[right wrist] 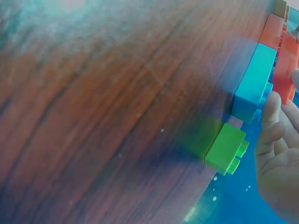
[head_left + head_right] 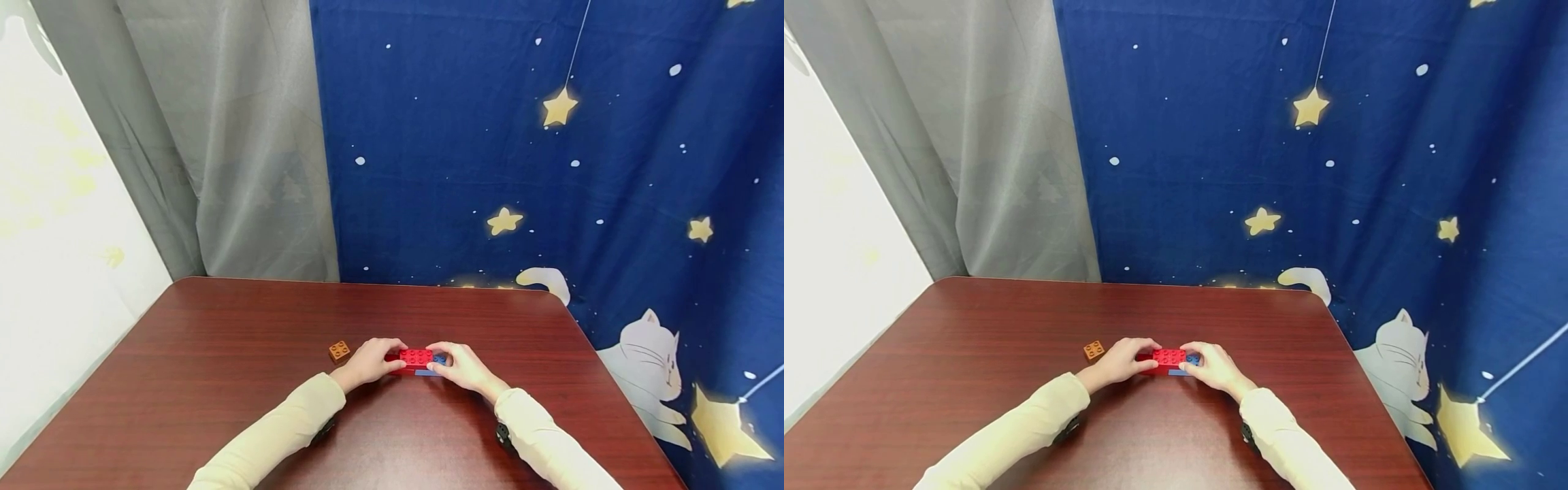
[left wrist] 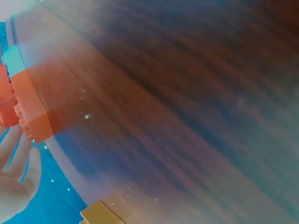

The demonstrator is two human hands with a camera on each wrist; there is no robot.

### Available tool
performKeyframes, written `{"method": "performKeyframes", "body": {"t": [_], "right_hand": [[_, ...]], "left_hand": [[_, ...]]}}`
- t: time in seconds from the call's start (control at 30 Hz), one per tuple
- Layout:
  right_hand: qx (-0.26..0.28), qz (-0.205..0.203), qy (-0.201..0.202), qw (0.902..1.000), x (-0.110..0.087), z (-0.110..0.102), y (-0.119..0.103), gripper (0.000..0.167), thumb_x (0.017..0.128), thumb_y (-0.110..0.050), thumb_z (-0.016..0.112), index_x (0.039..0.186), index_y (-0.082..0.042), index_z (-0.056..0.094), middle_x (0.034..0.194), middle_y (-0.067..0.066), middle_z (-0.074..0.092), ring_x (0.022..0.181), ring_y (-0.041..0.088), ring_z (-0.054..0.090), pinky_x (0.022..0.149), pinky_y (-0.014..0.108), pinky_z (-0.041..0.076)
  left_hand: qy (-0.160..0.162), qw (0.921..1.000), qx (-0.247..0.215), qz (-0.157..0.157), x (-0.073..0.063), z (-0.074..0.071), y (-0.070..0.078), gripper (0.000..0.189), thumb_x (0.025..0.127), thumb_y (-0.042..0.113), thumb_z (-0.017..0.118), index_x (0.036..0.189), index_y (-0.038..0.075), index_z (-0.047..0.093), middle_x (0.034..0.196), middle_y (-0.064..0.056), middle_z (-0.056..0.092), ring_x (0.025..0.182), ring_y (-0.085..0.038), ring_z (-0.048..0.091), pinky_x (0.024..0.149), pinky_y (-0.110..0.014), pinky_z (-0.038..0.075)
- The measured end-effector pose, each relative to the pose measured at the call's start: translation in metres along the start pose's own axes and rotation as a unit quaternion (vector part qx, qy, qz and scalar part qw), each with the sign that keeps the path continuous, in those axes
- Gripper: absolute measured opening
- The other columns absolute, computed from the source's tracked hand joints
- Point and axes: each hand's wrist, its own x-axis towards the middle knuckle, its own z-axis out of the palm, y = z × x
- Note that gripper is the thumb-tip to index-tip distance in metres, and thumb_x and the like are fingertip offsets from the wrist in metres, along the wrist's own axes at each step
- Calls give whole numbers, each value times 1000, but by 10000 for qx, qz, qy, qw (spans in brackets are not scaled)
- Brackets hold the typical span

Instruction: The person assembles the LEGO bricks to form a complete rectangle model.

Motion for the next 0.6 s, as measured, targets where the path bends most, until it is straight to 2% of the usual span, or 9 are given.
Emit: {"method": "performKeyframes", "body": {"t": [0.3,0.6], "right_hand": [[33,102,-160,9998,0,-1,-2,33,81,-24,65,112,-14,59,94,-1,63,48,11,46,45,24,41],[106,123,-291,9994,1,-3,-6,35,83,-23,62,115,-8,58,94,2,63,46,11,46,44,24,40]], "left_hand": [[-57,9999,79,-90,2,-1,1,31,79,28,66,106,13,62,94,1,62,84,-12,56,76,-31,44],[-83,9997,161,-137,2,0,-1,32,80,29,65,107,11,62,96,0,63,85,-12,56,76,-31,44]]}}
